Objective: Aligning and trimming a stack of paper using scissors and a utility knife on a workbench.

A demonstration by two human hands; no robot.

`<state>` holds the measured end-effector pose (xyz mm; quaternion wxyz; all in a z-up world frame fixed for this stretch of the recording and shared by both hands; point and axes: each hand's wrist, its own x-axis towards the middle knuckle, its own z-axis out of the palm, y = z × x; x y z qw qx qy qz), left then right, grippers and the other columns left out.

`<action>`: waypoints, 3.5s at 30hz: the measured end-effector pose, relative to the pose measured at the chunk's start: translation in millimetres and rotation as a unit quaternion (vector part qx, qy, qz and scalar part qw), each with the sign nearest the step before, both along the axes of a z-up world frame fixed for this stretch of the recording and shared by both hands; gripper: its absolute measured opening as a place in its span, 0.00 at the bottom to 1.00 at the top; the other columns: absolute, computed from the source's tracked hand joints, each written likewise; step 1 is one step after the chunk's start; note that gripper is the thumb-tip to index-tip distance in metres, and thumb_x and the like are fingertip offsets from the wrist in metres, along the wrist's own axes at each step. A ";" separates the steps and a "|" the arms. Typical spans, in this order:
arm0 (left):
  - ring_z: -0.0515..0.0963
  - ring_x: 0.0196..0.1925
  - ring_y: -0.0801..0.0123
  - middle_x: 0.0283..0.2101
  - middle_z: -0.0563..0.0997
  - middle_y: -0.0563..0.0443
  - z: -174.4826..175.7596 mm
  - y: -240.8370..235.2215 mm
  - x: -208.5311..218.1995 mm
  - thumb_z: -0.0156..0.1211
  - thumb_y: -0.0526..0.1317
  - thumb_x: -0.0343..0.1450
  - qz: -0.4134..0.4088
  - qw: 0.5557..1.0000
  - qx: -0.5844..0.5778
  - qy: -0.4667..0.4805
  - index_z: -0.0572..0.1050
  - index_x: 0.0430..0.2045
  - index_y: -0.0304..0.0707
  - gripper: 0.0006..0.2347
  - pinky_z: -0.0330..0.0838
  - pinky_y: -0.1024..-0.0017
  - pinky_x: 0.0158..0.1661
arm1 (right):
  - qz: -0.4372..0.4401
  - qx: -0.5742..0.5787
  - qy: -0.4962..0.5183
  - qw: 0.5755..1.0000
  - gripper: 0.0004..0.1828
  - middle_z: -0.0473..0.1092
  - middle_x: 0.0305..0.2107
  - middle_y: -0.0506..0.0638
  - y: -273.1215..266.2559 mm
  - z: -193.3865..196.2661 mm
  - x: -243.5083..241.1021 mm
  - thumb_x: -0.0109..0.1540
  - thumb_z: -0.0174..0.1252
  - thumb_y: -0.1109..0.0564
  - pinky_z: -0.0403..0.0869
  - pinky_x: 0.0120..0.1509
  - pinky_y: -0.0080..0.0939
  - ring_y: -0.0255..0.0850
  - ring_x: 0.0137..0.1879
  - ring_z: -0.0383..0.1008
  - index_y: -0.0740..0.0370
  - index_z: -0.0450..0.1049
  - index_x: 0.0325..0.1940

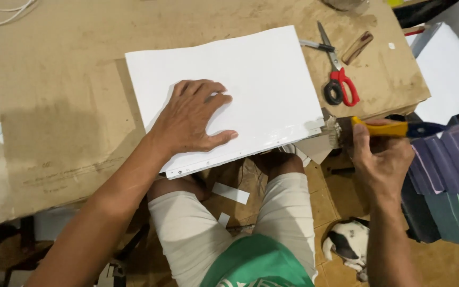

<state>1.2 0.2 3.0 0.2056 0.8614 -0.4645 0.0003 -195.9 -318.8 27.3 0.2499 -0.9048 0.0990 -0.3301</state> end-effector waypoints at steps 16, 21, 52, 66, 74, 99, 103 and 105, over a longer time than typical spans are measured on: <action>0.70 0.60 0.53 0.61 0.73 0.48 -13.9 4.6 4.6 0.54 0.62 0.71 -0.022 0.996 -0.054 -0.075 0.73 0.55 0.47 0.25 0.56 0.54 0.57 | -0.107 0.144 0.063 0.982 0.07 0.75 0.41 0.54 -22.0 15.4 8.2 0.73 0.59 0.58 0.79 0.45 0.36 0.43 0.44 0.77 0.64 0.75 0.50; 0.69 0.60 0.56 0.63 0.73 0.54 -4.2 7.9 16.4 0.52 0.62 0.71 -0.037 0.999 0.014 -0.013 0.74 0.59 0.53 0.26 0.55 0.55 0.54 | -0.061 0.051 0.025 0.997 0.11 0.74 0.42 0.57 -1.7 17.4 -1.6 0.74 0.60 0.56 0.75 0.46 0.39 0.45 0.44 0.76 0.68 0.73 0.52; 0.68 0.53 0.60 0.56 0.72 0.55 -30.1 5.3 20.3 0.52 0.39 0.78 -0.052 0.988 -0.086 -0.115 0.72 0.54 0.50 0.10 0.57 0.60 0.46 | 0.443 -0.042 0.015 0.895 0.13 0.69 0.34 0.52 263.0 -25.2 6.2 0.64 0.50 0.68 0.63 0.44 0.48 0.47 0.38 0.68 0.59 0.71 0.52; 0.69 0.56 0.60 0.57 0.72 0.54 -30.0 0.8 24.3 0.50 0.40 0.79 -0.059 0.987 -0.095 -0.114 0.71 0.55 0.50 0.11 0.57 0.59 0.48 | 0.347 -0.149 0.278 0.883 0.11 0.74 0.30 0.48 268.5 -14.0 3.2 0.56 0.57 0.51 0.70 0.42 0.54 0.51 0.37 0.74 0.44 0.78 0.41; 0.70 0.54 0.59 0.56 0.72 0.55 -29.6 7.9 16.4 0.52 0.40 0.78 -0.047 0.989 -0.086 -0.114 0.71 0.54 0.51 0.10 0.58 0.58 0.46 | 0.374 -0.180 -0.011 0.910 0.07 0.69 0.37 0.56 281.5 -20.3 9.0 0.66 0.50 0.65 0.62 0.39 0.51 0.50 0.33 0.68 0.59 0.72 0.45; 0.70 0.61 0.56 0.62 0.73 0.51 -6.6 9.5 11.9 0.57 0.58 0.72 -0.050 0.993 -0.044 -0.100 0.73 0.57 0.47 0.23 0.59 0.56 0.54 | -0.067 0.118 0.016 0.991 0.09 0.73 0.44 0.56 -4.4 -14.2 -5.1 0.72 0.59 0.57 0.73 0.53 0.38 0.43 0.48 0.75 0.65 0.73 0.52; 0.71 0.60 0.56 0.62 0.74 0.50 -4.6 10.0 9.8 0.58 0.59 0.72 -0.050 0.992 -0.045 -0.109 0.74 0.56 0.47 0.24 0.59 0.56 0.55 | 0.028 0.137 0.106 0.984 0.13 0.78 0.41 0.56 8.7 -14.3 10.3 0.68 0.56 0.54 0.79 0.43 0.38 0.43 0.43 0.80 0.66 0.76 0.50; 0.71 0.61 0.55 0.62 0.74 0.50 -4.8 9.0 9.6 0.58 0.59 0.72 -0.051 0.992 -0.043 -0.102 0.73 0.57 0.47 0.24 0.59 0.56 0.55 | -0.063 0.075 0.089 0.991 0.13 0.78 0.37 0.54 -11.5 -15.8 1.8 0.71 0.59 0.52 0.75 0.42 0.40 0.43 0.40 0.79 0.66 0.79 0.50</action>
